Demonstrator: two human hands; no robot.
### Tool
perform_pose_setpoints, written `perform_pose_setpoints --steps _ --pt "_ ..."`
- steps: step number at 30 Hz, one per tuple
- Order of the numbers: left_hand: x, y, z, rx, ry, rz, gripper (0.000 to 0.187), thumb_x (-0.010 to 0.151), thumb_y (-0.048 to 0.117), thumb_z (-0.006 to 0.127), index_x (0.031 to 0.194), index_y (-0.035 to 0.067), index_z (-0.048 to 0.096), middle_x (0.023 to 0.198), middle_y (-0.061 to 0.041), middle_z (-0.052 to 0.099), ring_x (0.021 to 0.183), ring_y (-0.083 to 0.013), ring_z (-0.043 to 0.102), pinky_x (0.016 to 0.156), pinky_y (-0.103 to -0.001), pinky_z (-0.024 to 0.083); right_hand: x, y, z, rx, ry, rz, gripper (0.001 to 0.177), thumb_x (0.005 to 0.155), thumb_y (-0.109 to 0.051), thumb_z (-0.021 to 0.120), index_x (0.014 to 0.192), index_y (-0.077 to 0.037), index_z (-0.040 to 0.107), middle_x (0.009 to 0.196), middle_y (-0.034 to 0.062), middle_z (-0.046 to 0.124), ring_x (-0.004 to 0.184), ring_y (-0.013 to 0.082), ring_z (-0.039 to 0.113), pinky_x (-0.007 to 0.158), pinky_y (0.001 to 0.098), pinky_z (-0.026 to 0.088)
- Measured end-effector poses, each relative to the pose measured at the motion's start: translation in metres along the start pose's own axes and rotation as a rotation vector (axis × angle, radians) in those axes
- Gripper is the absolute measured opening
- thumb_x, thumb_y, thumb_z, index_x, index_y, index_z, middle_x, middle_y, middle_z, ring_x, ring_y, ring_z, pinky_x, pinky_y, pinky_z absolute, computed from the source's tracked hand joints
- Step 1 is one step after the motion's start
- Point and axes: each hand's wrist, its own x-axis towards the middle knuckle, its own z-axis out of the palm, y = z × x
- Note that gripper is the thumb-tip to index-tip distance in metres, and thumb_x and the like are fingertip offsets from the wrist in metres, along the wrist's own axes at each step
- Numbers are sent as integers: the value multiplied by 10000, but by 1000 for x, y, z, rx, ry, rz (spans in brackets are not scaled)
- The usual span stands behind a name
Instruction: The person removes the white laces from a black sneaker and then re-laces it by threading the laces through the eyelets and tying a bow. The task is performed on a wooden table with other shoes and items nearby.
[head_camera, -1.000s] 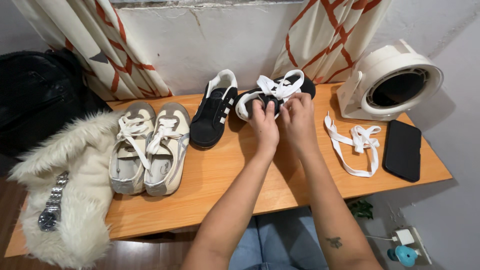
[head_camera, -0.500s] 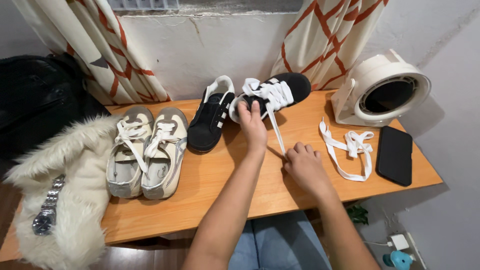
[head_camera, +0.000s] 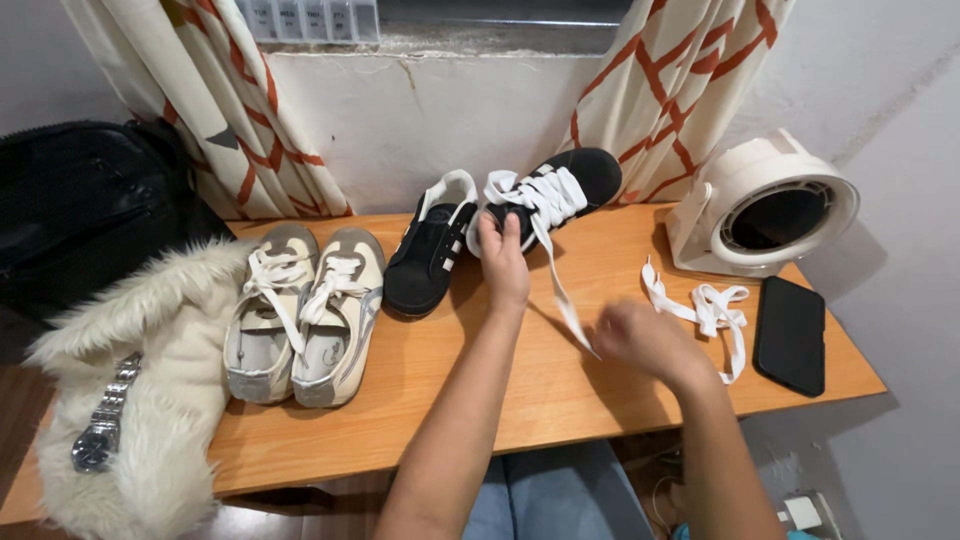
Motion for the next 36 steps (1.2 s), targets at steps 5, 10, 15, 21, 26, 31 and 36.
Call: perform_pose_setpoints --steps 5,10,15,21,26,31,36 --pt "-22 -15 12 -136 -141 -186 248 1046 113 527 1276 22 501 1182 -72 627 1081 -157 580 975 -315 460 60 -32 5 245 499 -20 182 912 -165 760 984 -17 681 871 150 673 706 292 644 675 400 524" --pt "-25 -24 11 -172 -154 -132 218 1040 84 537 1239 -1 509 1208 -71 624 1102 -150 572 998 -305 452 76 -46 29 263 651 -38 277 828 -84 780 989 20 580 941 175 612 794 294 638 704 394 526" --pt "-18 -12 12 -118 -87 -282 267 972 131 659 1188 -10 591 1135 -82 656 1007 -155 601 889 -313 483 80 -35 45 286 645 -72 176 935 -62 705 1044 -11 577 992 178 631 855 339 641 747 414 516" --pt "-17 -9 15 232 -118 -371 293 969 249 687 1036 -34 726 945 -95 755 844 -144 656 788 -308 515 72 -16 59 299 617 -67 173 972 -75 657 1094 -27 543 957 204 639 840 385 644 741 437 516" --pt "-18 -21 15 246 -75 -157 274 994 246 669 1070 -16 694 911 -91 732 808 -122 594 779 -308 505 67 -17 74 78 553 53 246 998 -97 631 1204 -54 503 901 212 677 752 432 635 651 505 472" --pt "8 -6 -1 70 141 -344 269 1019 251 618 1068 -5 683 874 -28 674 729 -110 566 657 -299 454 50 -16 73 253 436 137 310 926 -157 627 1178 -35 495 721 184 640 625 339 627 614 446 485" --pt "6 0 0 -46 117 -435 254 1014 241 589 1084 7 661 903 -25 698 739 -114 624 636 -277 492 74 -18 76 486 534 -21 233 1024 -242 651 1065 -16 614 925 109 609 788 220 600 725 354 490"
